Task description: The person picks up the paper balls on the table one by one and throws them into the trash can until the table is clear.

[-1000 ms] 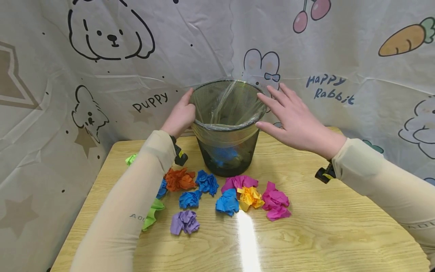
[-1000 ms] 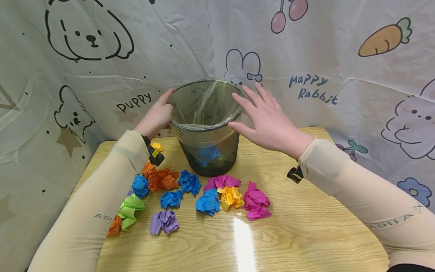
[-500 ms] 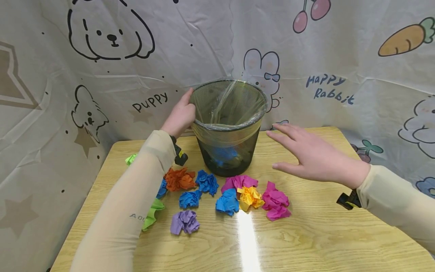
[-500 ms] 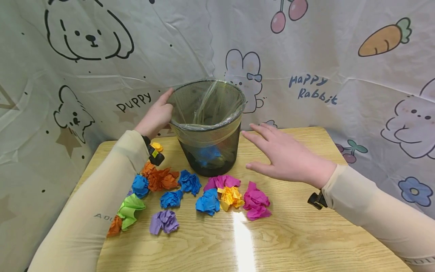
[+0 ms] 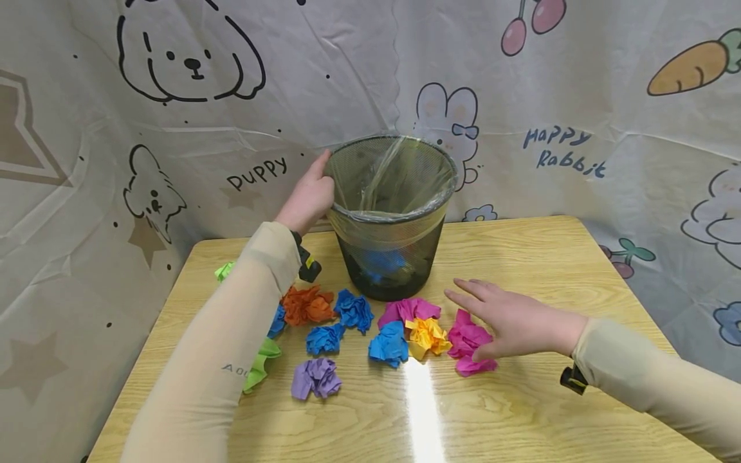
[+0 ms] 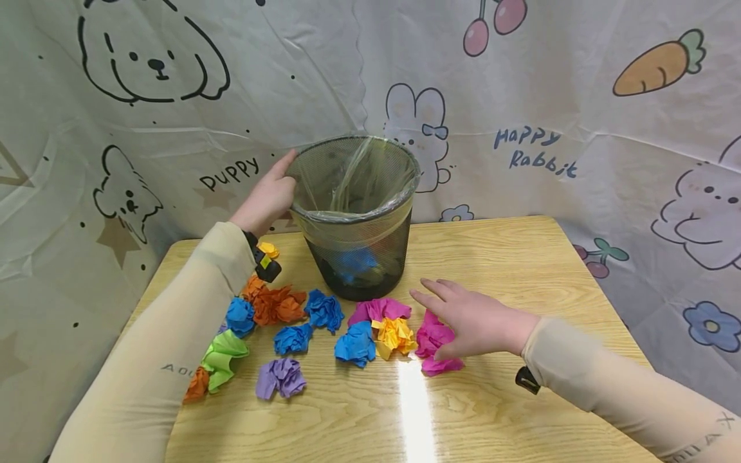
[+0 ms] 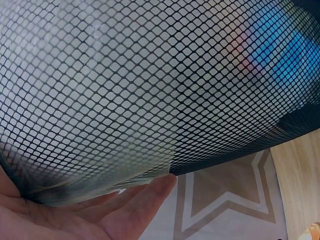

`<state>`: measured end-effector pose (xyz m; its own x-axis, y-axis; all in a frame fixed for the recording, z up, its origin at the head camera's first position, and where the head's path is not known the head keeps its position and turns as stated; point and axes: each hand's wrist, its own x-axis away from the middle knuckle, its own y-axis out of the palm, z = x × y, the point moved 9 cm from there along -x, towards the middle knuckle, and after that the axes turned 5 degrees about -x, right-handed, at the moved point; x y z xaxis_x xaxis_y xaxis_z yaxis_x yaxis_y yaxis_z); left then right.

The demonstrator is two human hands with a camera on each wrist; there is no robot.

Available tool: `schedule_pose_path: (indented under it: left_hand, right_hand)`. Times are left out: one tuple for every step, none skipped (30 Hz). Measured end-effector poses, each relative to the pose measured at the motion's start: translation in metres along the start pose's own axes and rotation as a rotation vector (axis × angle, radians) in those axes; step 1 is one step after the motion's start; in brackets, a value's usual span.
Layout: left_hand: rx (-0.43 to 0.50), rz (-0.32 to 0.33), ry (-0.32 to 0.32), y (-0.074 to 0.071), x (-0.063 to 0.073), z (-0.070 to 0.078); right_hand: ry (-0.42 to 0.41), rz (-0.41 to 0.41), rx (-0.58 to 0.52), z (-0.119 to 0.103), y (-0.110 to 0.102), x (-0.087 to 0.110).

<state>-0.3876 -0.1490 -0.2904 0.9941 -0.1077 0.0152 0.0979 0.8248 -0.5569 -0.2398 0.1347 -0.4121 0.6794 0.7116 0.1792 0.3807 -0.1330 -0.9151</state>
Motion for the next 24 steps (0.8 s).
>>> schedule_pose_path:
  left_hand:
    - [-0.002,0.001,0.0,0.0,0.0,0.0]
    - [-0.003,0.002,0.0,0.0,0.0,0.0]
    - [0.0,0.003,0.0,0.0,0.0,0.001]
    - [-0.001,0.004,-0.001,0.0,0.0,0.001]
    - [0.003,0.004,0.0,0.0,0.0,0.001]
    - [0.002,0.004,0.0,0.0,0.0,0.001]
    - [0.002,0.003,0.0,0.0,0.001,0.001]
    - [0.002,0.002,-0.001,0.0,0.001,0.001]
    - [0.003,0.002,-0.001,0.0,0.001,0.001]
    - [0.001,0.001,-0.001,0.0,0.001,0.001]
    - [0.001,0.001,-0.001,0.0,0.002,0.001]
    - [-0.003,0.001,-0.002,0.0,0.002,0.001]
    - [-0.003,0.001,-0.001,0.0,0.002,0.001]
    - [-0.003,0.002,-0.002,0.0,0.003,0.001]
    - [-0.005,0.002,-0.001,0.0,0.003,0.001]
    - [-0.007,0.002,-0.001,0.0,0.003,0.001]
    - [-0.007,0.003,0.001,0.0,0.003,0.002]
    - [-0.007,0.004,0.003,0.0,0.003,0.002]
    - [-0.01,0.005,0.005,0.0,0.002,0.002]
    - [-0.015,0.006,0.007,0.0,0.002,0.002]
    - [-0.018,0.007,0.01,0.0,0.002,0.003]
    - [-0.018,0.008,0.012,0.0,0.002,0.003]
    - [-0.02,0.008,0.014,0.0,0.002,0.003]
    - [-0.019,0.008,0.013,0.0,0.001,0.003]
  right_hand:
    - [0.006,-0.008,-0.012,0.001,0.005,-0.001]
    - [0.012,-0.013,-0.022,0.002,0.01,-0.002]
    - [0.018,-0.018,-0.031,0.003,0.014,-0.002]
    - [0.025,-0.023,-0.042,0.004,0.018,-0.003]
    - [0.031,-0.026,-0.051,0.005,0.021,-0.003]
    - [0.037,-0.029,-0.062,0.006,0.025,-0.004]
    - [0.042,-0.029,-0.071,0.007,0.027,-0.004]
    - [0.044,-0.029,-0.078,0.008,0.03,-0.005]
    - [0.047,-0.028,-0.086,0.008,0.032,-0.005]
    - [0.049,-0.025,-0.09,0.009,0.034,-0.006]
    - [0.051,-0.022,-0.094,0.009,0.036,-0.006]
    - [0.053,-0.019,-0.095,0.01,0.038,-0.007]
    - [0.056,-0.016,-0.097,0.01,0.039,-0.007]
    - [0.061,-0.013,-0.096,0.01,0.041,-0.007]
    - [0.066,-0.012,-0.095,0.011,0.043,-0.008]
    - [0.074,-0.013,-0.093,0.011,0.046,-0.008]
    - [0.082,-0.016,-0.096,0.011,0.048,-0.008]
    - [0.092,-0.02,-0.094,0.012,0.05,-0.008]
    - [0.1,-0.023,-0.094,0.013,0.051,-0.008]
    - [0.105,-0.028,-0.088,0.013,0.053,-0.008]
    - [0.111,-0.032,-0.086,0.014,0.055,-0.008]
    - [0.113,-0.036,-0.082,0.014,0.057,-0.007]
    - [0.114,-0.038,-0.077,0.014,0.058,-0.007]
    - [0.115,-0.04,-0.069,0.015,0.059,-0.007]
